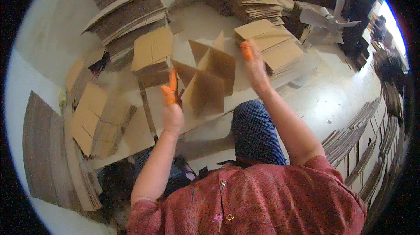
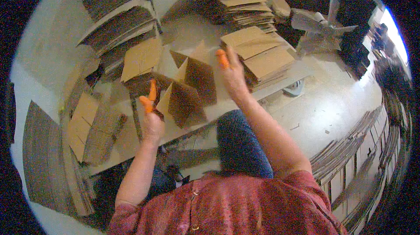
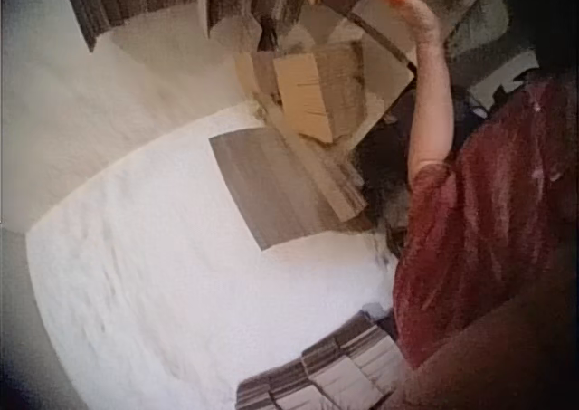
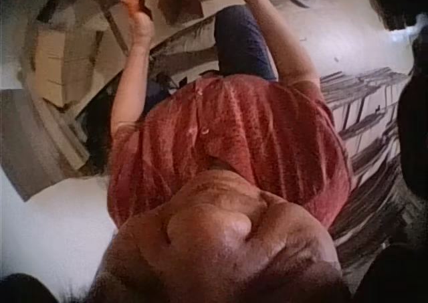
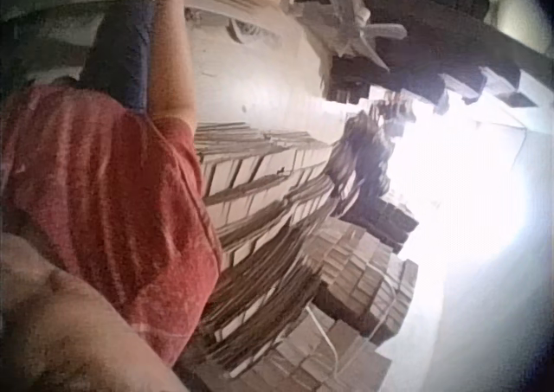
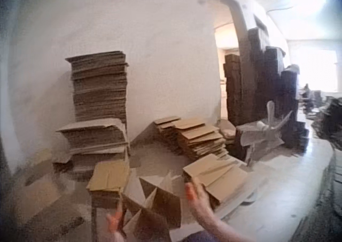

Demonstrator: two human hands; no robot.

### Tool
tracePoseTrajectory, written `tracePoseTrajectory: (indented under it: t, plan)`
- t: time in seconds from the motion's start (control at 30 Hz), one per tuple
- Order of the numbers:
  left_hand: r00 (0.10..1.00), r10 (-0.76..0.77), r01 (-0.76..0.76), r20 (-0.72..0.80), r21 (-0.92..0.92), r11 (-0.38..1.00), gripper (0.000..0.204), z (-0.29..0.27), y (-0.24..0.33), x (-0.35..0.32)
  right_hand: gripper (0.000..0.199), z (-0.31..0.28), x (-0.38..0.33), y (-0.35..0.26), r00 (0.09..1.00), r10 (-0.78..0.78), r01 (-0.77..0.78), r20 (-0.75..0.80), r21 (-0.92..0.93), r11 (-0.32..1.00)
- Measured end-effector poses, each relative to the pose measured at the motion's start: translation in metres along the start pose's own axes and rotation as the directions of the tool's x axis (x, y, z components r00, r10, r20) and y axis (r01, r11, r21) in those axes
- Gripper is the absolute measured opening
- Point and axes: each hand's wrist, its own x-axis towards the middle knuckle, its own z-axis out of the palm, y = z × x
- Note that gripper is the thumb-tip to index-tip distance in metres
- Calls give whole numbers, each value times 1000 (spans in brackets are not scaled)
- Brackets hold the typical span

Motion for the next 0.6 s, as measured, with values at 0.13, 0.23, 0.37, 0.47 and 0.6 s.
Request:
tracePoseTrajectory:
  t: [0.13, 0.23, 0.37, 0.47, 0.6]
  plan:
    - [987, 101, -140, 124, 363, 921, 61, 52, -29, -2, 48, 23, -39, -25, 696, 348, -595, 628, 234, 769]
    - [982, -70, -13, 174, 440, 898, 58, 53, -46, -7, 42, 4, -47, -84, 579, 499, -746, 644, 172, 643]
    - [958, 68, -216, 280, 543, 811, 55, 70, -43, -21, 29, -14, -55, -72, 618, 498, -705, 608, 149, 693]
    - [958, 159, -247, 238, 403, 881, 58, 75, -29, -31, 27, -37, -50, -81, 868, 234, -343, 437, 189, 920]
    - [939, 224, -345, 263, 723, 598, 54, 30, -37, -34, 37, -73, -12, -128, 975, -163, 199, 149, -272, 942]
